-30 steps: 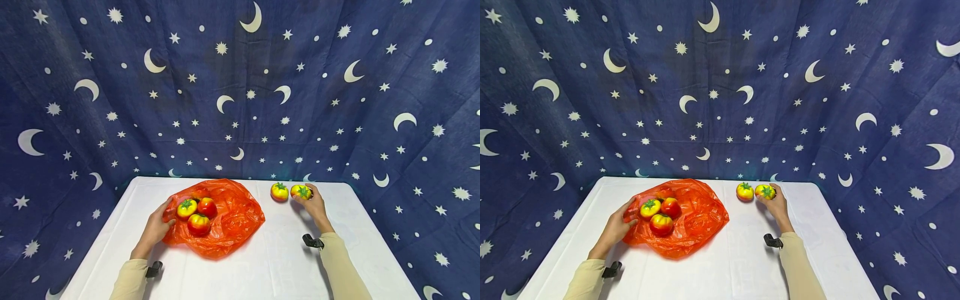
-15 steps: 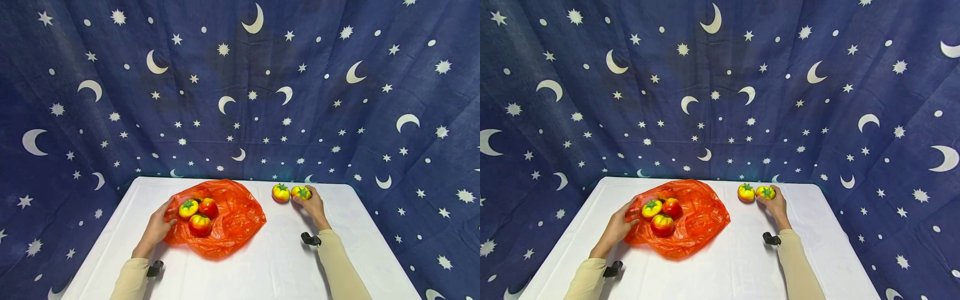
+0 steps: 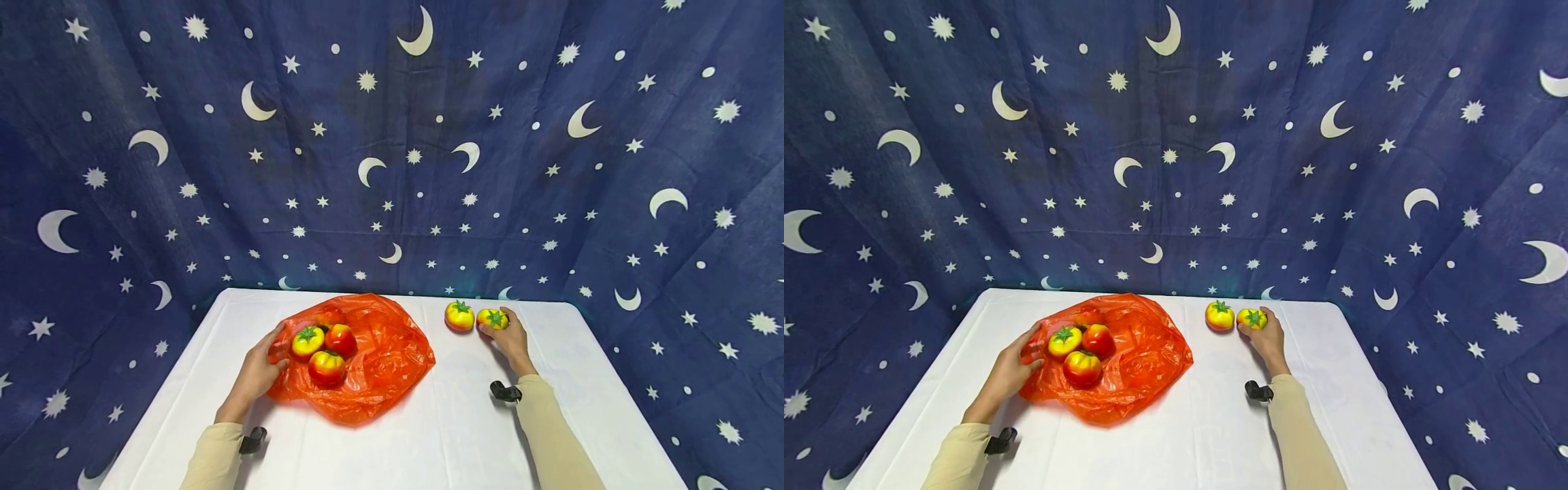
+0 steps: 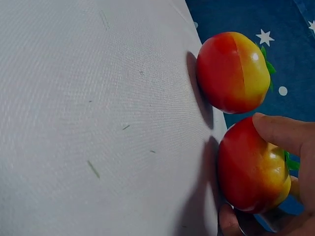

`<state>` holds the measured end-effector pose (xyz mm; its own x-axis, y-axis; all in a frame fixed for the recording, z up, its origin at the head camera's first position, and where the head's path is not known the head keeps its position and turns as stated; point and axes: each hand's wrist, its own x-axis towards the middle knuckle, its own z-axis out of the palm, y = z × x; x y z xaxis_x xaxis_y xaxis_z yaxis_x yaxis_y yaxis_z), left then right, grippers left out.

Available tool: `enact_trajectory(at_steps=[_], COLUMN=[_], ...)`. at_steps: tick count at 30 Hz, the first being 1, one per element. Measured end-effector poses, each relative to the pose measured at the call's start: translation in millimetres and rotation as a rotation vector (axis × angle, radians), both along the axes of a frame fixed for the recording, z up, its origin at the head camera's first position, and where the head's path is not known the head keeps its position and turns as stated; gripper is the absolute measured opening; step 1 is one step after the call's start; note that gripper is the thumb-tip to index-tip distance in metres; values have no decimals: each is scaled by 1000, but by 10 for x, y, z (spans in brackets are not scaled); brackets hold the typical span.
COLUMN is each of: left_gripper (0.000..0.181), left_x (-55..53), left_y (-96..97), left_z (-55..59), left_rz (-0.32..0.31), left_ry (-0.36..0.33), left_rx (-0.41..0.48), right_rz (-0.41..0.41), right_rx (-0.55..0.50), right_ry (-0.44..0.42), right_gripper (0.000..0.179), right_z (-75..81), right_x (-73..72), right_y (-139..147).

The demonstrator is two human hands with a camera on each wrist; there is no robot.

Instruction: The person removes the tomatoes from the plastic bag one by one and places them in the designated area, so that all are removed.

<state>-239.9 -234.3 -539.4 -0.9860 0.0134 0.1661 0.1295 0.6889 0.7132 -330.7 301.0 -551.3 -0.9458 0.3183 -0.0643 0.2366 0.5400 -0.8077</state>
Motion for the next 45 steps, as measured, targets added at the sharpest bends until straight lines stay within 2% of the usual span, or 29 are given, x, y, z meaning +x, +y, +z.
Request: enact_trajectory(at_steps=[8,19,25,31,35,45], left_gripper=[85,84,84,84,84,83], left_x=[4,8,-1,-6,0,9], left_y=[-5,-5,-3,-11,-8,6], left_z=[-25,47,34,20,19,45], left_rz=[-8,-9,-10,-11,-15,-16], left_ry=[19,2,11,14,20,24], left_rx=[7,-6,-9,-7,-11,-6], right_rz=[-19,-14,-2,13,5,0], right_rx=[-8,-30,-27,-46,-23,-16], right_ry=[-3,-26,-33,19,62,149], right_gripper=[83,84,82,81,78,76], right_z=[-19,3,34,66,114,343], right_x=[4,33,48,57,83,225], right_y=[9,-15,-2,9,5,-20])
